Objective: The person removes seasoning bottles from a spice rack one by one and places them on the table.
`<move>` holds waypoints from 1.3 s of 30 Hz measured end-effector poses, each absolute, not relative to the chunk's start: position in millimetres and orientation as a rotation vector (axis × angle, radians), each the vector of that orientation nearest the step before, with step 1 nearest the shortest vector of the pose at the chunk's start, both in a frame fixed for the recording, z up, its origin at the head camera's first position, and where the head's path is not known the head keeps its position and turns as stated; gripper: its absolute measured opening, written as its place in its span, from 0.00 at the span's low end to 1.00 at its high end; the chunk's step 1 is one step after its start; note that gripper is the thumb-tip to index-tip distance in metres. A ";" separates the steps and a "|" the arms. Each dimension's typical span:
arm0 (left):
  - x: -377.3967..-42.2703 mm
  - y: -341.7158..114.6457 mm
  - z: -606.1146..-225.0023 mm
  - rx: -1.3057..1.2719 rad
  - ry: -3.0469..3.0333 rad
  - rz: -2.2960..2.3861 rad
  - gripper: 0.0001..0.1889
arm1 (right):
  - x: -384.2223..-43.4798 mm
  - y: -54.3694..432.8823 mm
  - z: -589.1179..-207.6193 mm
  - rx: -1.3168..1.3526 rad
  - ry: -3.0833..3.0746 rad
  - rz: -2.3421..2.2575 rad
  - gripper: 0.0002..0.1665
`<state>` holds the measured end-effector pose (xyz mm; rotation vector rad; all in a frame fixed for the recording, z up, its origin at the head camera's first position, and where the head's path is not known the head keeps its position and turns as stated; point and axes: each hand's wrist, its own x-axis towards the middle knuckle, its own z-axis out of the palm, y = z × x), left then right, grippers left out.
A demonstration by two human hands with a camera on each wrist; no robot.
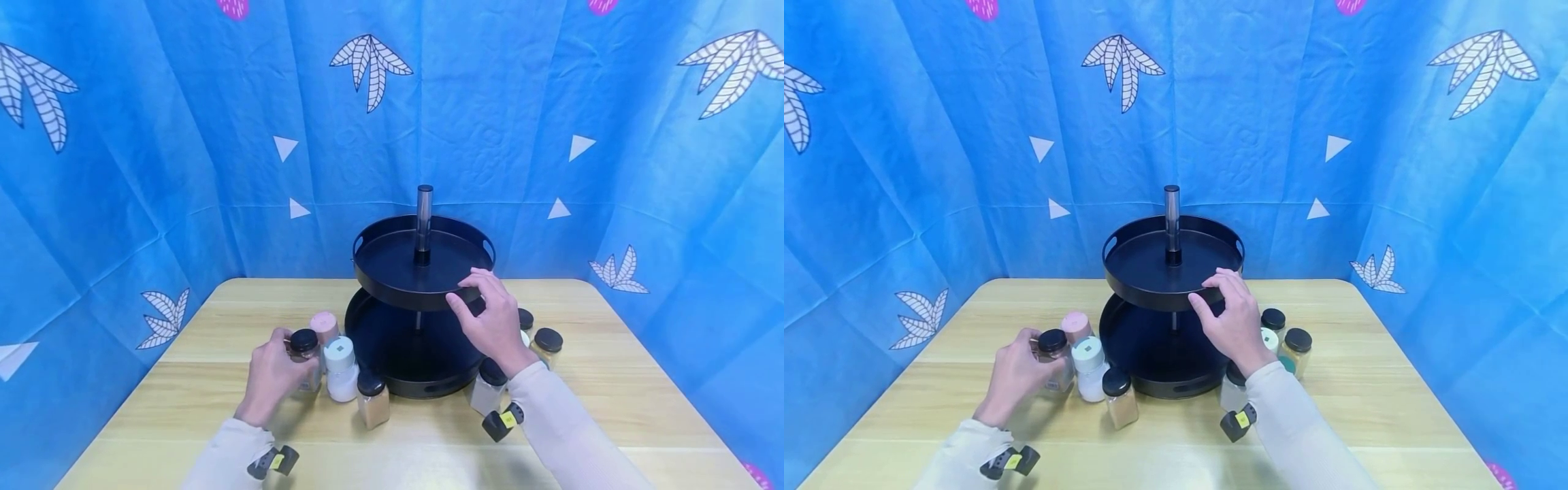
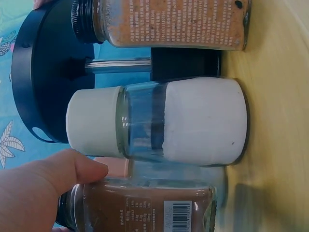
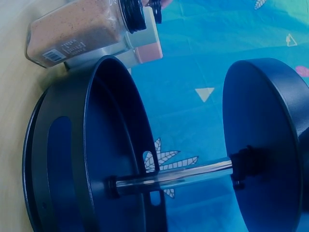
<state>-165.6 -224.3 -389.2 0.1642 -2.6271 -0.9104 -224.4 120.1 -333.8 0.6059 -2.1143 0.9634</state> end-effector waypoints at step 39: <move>-168.5 -225.2 -407.8 0.139 -2.614 -0.913 0.29 | -225.8 119.7 -335.6 0.631 -2.068 0.944 0.15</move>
